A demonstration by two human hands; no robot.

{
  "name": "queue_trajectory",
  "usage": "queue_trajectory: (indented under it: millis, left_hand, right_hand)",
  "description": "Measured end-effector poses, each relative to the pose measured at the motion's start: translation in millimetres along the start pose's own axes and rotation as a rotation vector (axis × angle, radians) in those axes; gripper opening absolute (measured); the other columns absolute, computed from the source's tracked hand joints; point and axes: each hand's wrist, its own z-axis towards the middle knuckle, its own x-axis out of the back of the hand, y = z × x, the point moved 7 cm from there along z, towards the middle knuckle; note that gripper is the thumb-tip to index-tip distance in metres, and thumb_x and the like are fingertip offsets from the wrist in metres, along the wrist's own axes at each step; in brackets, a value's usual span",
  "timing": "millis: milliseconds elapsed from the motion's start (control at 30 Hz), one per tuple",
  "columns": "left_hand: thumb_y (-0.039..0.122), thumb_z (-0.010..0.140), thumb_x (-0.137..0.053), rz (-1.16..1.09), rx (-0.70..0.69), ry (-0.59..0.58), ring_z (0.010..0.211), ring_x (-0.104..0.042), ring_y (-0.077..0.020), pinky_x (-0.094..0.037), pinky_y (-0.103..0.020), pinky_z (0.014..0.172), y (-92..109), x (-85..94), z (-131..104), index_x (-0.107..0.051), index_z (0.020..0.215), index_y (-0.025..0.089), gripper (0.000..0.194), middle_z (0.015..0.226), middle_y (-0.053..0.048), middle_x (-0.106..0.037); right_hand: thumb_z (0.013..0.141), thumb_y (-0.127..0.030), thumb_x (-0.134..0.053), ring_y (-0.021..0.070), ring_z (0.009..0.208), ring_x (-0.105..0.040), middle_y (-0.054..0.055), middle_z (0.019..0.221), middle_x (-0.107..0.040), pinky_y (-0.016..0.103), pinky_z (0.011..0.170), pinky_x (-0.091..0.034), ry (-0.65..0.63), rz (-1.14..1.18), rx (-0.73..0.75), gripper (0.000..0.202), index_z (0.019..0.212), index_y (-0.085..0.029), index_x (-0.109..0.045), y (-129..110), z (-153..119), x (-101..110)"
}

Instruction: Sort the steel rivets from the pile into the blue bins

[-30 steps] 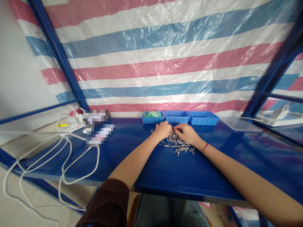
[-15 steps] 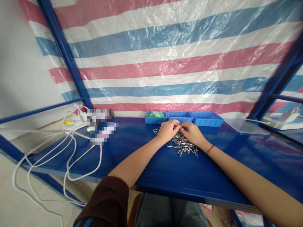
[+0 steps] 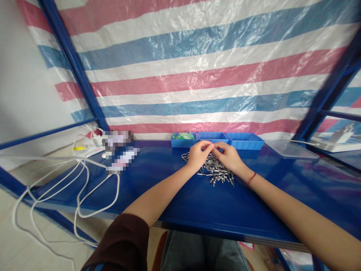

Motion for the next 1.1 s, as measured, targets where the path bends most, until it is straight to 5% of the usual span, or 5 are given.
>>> queue_trajectory:
  millis: [133,300,500,833,1100]
  left_hand:
    - [0.029,0.084,-0.055,-0.002,-0.064,0.019,0.082,-0.063,-0.0142,-0.05,-0.026,0.076,11,5.3,1,-0.066,0.09,0.017,0.017,0.092,-0.004,-0.07]
    - [0.028,0.085,-0.054,-0.005,-0.118,-0.006,0.085,-0.063,-0.0144,-0.05,-0.024,0.073,17,6.7,0,-0.066,0.093,0.017,0.018,0.096,-0.004,-0.069]
    - [0.028,0.086,-0.053,-0.044,-0.071,-0.012,0.084,-0.063,-0.0137,-0.05,-0.026,0.078,8,6.2,2,-0.066,0.098,0.017,0.02,0.101,-0.004,-0.069]
    - [0.023,0.091,-0.043,0.098,-0.082,-0.219,0.094,-0.059,-0.0145,-0.046,-0.027,0.088,-4,-6.0,5,-0.062,0.094,0.017,0.021,0.098,-0.004,-0.066]
    - [0.032,0.093,-0.04,0.253,-0.126,-0.371,0.093,-0.059,-0.0141,-0.046,-0.028,0.086,-8,8.8,9,-0.059,0.103,0.019,0.026,0.1,-0.004,-0.065]
  right_hand:
    - [0.083,-0.041,-0.049,0.02,0.084,-0.061,0.005,0.085,-0.069,0.033,0.078,-0.046,-0.004,0.223,-0.122,0.03,0.083,-0.018,-0.069,3,1,-1]
    - [0.079,-0.045,-0.053,0.0151,0.062,-0.055,0.001,0.064,-0.061,0.028,0.06,-0.045,-0.013,0.342,-0.23,0.031,0.074,-0.016,-0.065,8,1,-3]
    - [0.071,-0.046,-0.063,0.0133,0.059,-0.054,0.001,0.068,-0.06,0.027,0.055,-0.043,0.103,0.464,-0.228,0.032,0.085,-0.018,-0.061,9,2,6]
    - [0.079,-0.04,-0.056,0.0128,0.058,-0.052,0.002,0.07,-0.062,0.027,0.056,-0.042,0.059,0.028,-0.035,0.023,0.076,-0.018,-0.06,-15,1,18]
    - [0.072,-0.028,-0.054,0.0163,0.065,-0.06,0.005,0.074,-0.067,0.029,0.063,-0.047,0.06,0.056,-0.138,0.014,0.075,-0.017,-0.062,10,16,6]
